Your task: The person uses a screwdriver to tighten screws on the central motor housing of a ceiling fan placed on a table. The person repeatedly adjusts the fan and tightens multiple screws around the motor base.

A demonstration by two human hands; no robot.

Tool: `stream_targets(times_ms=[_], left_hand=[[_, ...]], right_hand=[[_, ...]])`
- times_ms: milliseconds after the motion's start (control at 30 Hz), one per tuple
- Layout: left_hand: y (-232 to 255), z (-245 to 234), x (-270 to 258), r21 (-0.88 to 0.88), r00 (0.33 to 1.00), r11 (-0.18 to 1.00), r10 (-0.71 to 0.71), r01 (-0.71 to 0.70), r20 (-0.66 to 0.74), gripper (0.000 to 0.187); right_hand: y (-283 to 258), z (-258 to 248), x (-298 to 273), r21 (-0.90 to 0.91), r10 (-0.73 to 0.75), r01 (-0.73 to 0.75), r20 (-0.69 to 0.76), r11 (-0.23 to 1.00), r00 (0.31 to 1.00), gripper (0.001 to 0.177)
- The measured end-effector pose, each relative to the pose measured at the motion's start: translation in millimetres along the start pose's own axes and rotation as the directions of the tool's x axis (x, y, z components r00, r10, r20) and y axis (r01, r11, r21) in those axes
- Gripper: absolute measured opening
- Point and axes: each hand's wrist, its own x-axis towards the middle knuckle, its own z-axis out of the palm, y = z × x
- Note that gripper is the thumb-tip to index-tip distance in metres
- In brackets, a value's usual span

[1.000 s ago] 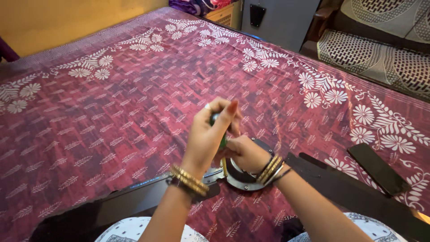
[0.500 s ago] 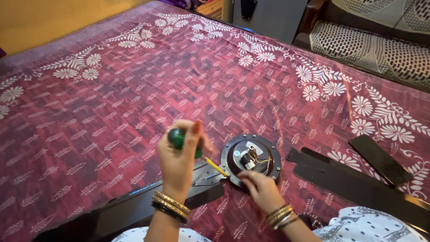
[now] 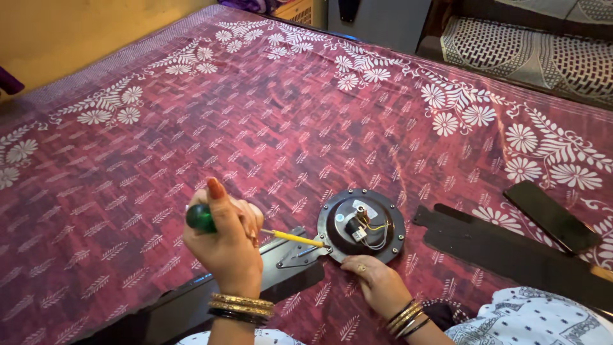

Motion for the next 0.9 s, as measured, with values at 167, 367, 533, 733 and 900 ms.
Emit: stream_targets(times_ms=[167,367,533,733,900], left_hand=[[-10,4,-7,0.078,0.999,0.996,-0.033,0.034,-0.010,0.042],[-18,3,-13,0.117,0.999,0.992,-0.033,0.034,-0.015,0.042],[-20,6,-15,0.114,1.000,0.993,-0.013,0.014,-0.012,0.042],[-15,8,-17,0.110,0.999,0.994,0.013,-0.009,-0.038,0.041],[-14,9,-18,0.113,0.999,0.993,0.033,-0.031,-0.018,0.039]], right_hand=[[-2,-4,2,-0.010,0.001,-0.001,0.018,1.000,1.000,0.045],[0,-3,1,-0.018,-0.004,0.004,0.006,1.000,1.000,0.041],[1,-2,1,-0.015,-0.008,0.008,0.009,1.000,1.000,0.043],[-1,-3,2,0.003,0.031,-0.032,0.016,0.999,0.999,0.040],[-1,-3,3,0.003,0.051,-0.051,0.025,0.999,0.998,0.040]])
